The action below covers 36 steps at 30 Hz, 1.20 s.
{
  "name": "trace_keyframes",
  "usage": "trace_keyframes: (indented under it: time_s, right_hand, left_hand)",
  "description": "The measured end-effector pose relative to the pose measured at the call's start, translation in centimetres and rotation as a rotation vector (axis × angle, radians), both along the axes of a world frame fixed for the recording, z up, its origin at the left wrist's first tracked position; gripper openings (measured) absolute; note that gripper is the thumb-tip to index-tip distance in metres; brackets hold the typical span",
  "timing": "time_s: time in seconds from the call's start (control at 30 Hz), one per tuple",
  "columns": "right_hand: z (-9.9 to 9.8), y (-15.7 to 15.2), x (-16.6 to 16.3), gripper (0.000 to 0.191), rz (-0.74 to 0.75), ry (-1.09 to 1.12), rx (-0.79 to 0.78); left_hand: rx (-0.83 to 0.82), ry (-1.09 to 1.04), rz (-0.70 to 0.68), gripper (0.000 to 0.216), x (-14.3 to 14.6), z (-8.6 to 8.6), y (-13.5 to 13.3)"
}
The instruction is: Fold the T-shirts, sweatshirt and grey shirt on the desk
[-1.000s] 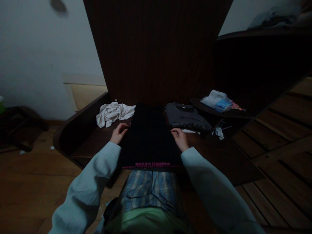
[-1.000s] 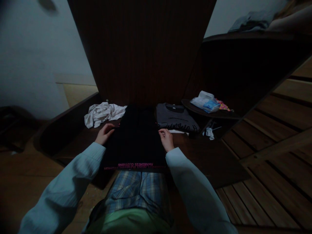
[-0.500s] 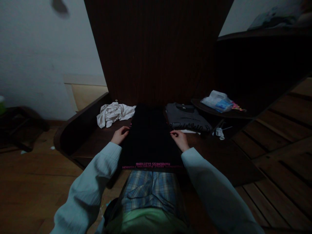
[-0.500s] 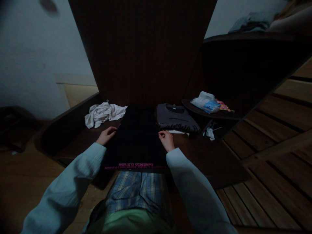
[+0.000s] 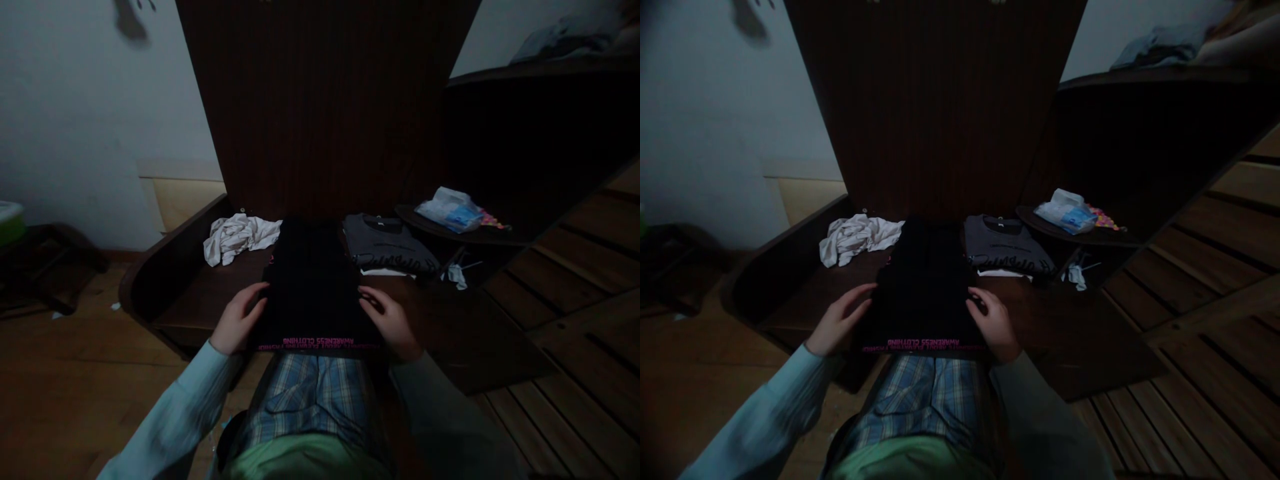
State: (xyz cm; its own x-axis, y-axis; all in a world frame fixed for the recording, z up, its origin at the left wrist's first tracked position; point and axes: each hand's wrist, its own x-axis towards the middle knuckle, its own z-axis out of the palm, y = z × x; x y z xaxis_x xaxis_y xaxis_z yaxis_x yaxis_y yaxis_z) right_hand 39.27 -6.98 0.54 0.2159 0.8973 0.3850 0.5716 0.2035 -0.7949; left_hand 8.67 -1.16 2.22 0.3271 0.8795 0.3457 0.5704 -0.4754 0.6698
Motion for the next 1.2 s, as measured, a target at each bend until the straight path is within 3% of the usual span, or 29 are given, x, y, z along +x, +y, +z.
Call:
trace_keyframes:
  time_s: [0.1, 0.27, 0.43, 0.57, 0.73, 0.9, 1.03, 1.2]
  right_hand:
    - [0.7, -0.9, -3.9, 0.036, 0.114, -0.220, 0.052]
    - [-0.2, -0.1, -8.7, 0.050, 0.155, -0.530, -0.074]
    - [-1.5, -0.1, -7.4, 0.056, 0.058, -0.657, -0.230]
    - [-2.1, -0.4, -4.2, 0.056, -0.015, -0.694, -0.274]
    - [-2.7, -0.6, -2.6, 0.055, 0.019, -0.738, -0.271]
    - [-2.3, -0.5, -2.3, 0.058, 0.067, -0.766, -0.271]
    - [-0.7, -0.2, -0.9, 0.061, 0.207, -0.785, -0.303]
    - [2.3, 1.2, -0.7, 0.052, 0.301, -0.868, -0.372]
  left_hand:
    - [0.096, 0.293, -0.042, 0.041, 3.5, 0.2, -2.5]
    - [0.182, 0.600, 0.108, 0.045, 7.7, -1.9, -2.7]
    - [0.244, 0.633, 0.094, 0.045, 6.2, -3.9, -1.9]
    - [0.215, 0.650, 0.034, 0.047, 4.2, -3.9, -1.6]
    - [0.136, 0.716, -0.106, 0.050, 3.3, -2.5, -1.0]
    - [-0.052, 0.821, -0.222, 0.045, 3.4, 1.0, 0.5]
    - [-0.147, 0.941, -0.164, 0.040, 4.2, 3.8, 2.4]
    - [-0.128, 1.002, -0.082, 0.036, 7.1, 5.2, 5.5]
